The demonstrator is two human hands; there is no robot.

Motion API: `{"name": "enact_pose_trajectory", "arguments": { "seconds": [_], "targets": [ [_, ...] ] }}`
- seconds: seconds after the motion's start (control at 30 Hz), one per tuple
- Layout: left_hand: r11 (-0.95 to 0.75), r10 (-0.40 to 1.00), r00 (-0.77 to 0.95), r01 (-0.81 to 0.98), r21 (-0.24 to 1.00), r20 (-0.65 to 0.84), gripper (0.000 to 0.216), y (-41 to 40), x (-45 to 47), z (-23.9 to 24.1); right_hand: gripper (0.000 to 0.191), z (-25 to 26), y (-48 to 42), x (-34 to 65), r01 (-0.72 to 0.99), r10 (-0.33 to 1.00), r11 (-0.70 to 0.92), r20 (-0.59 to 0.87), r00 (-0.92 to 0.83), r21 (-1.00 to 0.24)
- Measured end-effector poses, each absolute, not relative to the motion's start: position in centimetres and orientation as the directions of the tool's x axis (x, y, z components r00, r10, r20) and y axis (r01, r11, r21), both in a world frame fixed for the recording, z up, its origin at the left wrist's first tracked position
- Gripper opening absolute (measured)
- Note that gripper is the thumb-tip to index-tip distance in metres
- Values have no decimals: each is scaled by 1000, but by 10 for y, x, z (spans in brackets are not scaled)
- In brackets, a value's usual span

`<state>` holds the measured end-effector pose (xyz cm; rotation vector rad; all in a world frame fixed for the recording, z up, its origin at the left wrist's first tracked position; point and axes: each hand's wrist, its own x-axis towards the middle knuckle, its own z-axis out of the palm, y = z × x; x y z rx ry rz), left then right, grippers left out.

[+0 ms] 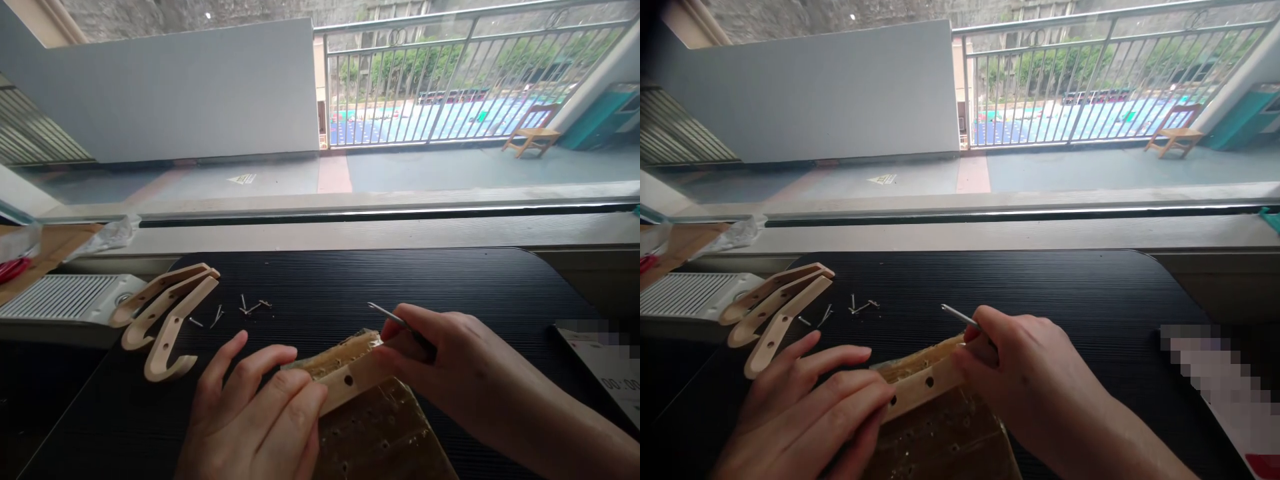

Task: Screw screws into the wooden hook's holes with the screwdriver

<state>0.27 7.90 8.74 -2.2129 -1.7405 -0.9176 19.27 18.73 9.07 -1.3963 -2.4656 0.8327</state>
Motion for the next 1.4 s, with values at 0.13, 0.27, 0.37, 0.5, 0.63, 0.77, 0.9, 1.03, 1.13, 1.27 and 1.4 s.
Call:
{"name": "enact_pose_trajectory", "arguments": {
  "seconds": [0.13, 0.27, 0.37, 0.5, 0.63, 0.77, 0.9, 1.03, 1.13, 1.27, 1.4],
  "targets": [
    [-310, 836, 107, 901, 303, 538, 18, 80, 3, 86, 15, 90, 188, 193, 713, 831, 407, -92, -548, -571],
    [-352, 860, 201, 898, 262, 468, 20, 80, -4, 87, 10, 91, 188, 193, 722, 835, 404, -97, -542, -561],
    [-389, 866, 278, 897, 209, 416, 20, 79, -10, 87, 11, 93, 187, 192, 726, 834, 408, -96, -543, -554],
    [-348, 891, 258, 917, 197, 373, 24, 77, -12, 85, 11, 96, 187, 191, 726, 832, 418, -93, -548, -546],
    [-294, 910, 204, 931, 215, 362, 33, 77, -9, 84, 13, 98, 187, 192, 737, 831, 422, -100, -547, -528],
    [-268, 908, 161, 932, 242, 387, 34, 77, -6, 82, 12, 97, 185, 193, 744, 836, 420, -99, -540, -520],
    [-294, 905, 172, 914, 279, 389, 20, 77, -5, 82, 12, 96, 184, 193, 745, 834, 431, -89, -544, -509],
    [-346, 888, 204, 888, 304, 412, 18, 78, -6, 84, 12, 96, 185, 191, 739, 828, 435, -94, -553, -514],
    [-354, 886, 192, 868, 348, 423, 18, 79, -6, 84, 12, 96, 185, 191, 744, 831, 432, -95, -548, -510],
    [-373, 900, 203, 816, 442, 386, 23, 81, -10, 79, 12, 98, 184, 191, 761, 836, 426, -109, -538, -489],
    [-402, 906, 246, 759, 513, 345, 26, 81, -13, 74, 13, 100, 180, 191, 772, 840, 427, -108, -531, -470]
  ]
}}
